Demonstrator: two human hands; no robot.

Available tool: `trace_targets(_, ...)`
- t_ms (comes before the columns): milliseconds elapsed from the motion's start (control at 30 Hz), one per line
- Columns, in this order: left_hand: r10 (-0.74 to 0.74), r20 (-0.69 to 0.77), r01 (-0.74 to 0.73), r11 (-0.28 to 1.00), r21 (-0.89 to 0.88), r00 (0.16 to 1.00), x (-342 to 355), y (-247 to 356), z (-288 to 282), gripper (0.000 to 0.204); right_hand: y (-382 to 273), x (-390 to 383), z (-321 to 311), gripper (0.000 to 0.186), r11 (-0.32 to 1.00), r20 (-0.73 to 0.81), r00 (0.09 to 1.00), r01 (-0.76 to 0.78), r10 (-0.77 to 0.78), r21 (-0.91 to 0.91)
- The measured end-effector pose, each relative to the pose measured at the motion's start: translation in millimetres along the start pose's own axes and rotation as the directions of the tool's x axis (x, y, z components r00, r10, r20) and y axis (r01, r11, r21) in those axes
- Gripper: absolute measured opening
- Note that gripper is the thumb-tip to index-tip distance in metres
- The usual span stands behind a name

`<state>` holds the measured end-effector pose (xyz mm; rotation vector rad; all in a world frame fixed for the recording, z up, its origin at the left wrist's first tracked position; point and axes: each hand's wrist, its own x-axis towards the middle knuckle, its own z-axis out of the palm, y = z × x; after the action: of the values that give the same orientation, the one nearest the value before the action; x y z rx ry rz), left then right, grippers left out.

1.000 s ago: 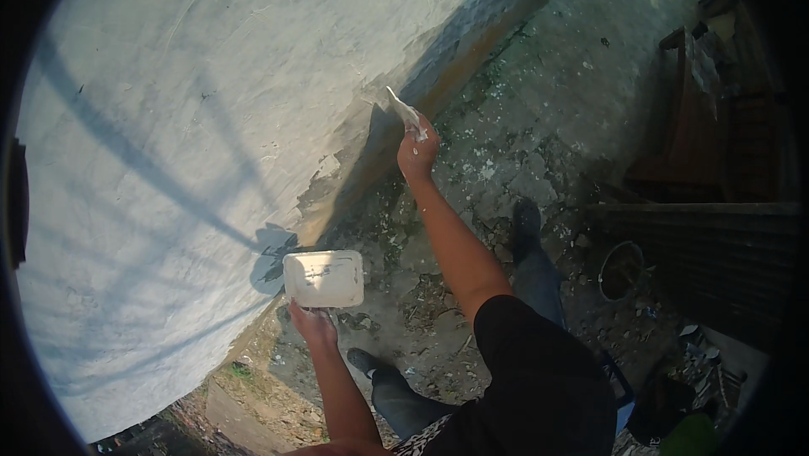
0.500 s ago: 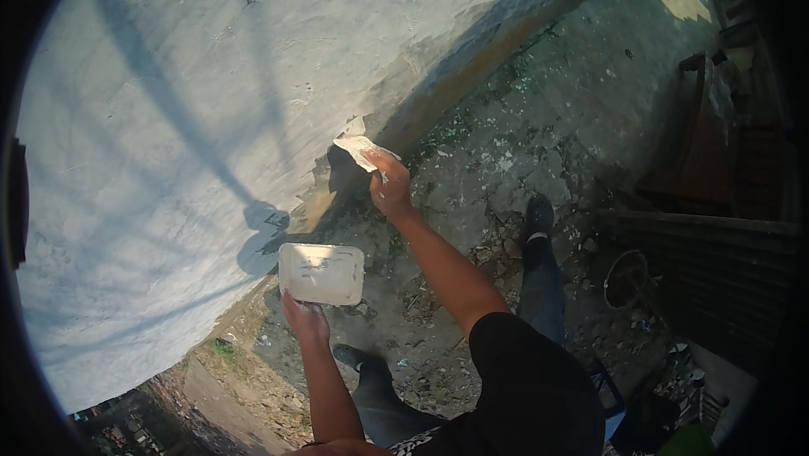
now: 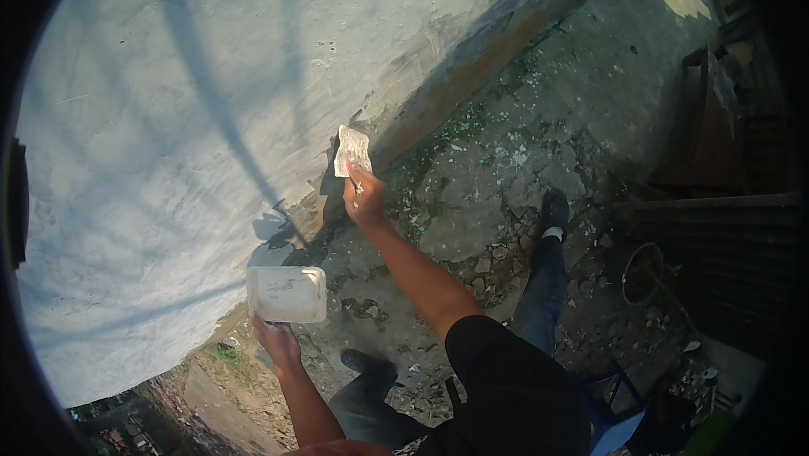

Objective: The person applies plaster to an exterior wall, repeatedly scooping compound from a plastic container onto a putty knife and spreading it onto the wall.

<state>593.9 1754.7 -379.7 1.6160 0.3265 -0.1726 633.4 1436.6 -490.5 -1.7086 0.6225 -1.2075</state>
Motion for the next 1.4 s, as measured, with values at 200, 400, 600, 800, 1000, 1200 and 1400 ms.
trace_targets(200,-0.102,-0.091,0.079,0.971,-0.226,0.991,2.9,0.8,3.0,0.044,27.0,77.5,-79.1,0.038,0.940,-0.211,0.931,-0.248,0.298,0.232)
trace_targets(400,-0.149,-0.035,0.134,0.953,-0.272,0.988,-14.7,-29.5,49.0,0.043,44.1,185.2,-105.5,0.029,0.937,-0.318,0.883,-0.343,0.346,0.068)
trace_targets(600,-0.186,-0.006,0.174,0.928,-0.329,0.982,-19.4,-20.9,36.4,0.038,8.1,99.3,-39.7,0.045,0.994,-0.239,0.966,0.081,-0.097,-0.077)
trace_targets(800,-0.173,-0.079,0.153,0.966,-0.208,0.982,-19.2,-9.3,31.3,0.039,-15.6,-4.5,-10.5,0.047,0.999,0.076,0.997,0.017,-0.013,-0.044)
trace_targets(1000,-0.196,-0.176,0.146,0.954,-0.261,0.965,-22.8,-16.0,28.2,0.039,-20.4,61.5,-39.8,0.042,0.998,-0.199,0.980,-0.002,0.015,0.064)
trace_targets(1200,-0.211,-0.155,0.167,0.952,-0.256,0.965,-20.4,-32.3,21.7,0.040,-37.8,70.6,20.3,0.044,0.999,-0.179,0.984,-0.027,0.021,-0.032)
trace_targets(1400,-0.170,-0.156,0.118,0.948,-0.297,0.973,-13.6,-3.1,2.7,0.040,-21.1,-8.0,-33.7,0.044,0.998,0.368,0.927,0.068,-0.069,0.016)
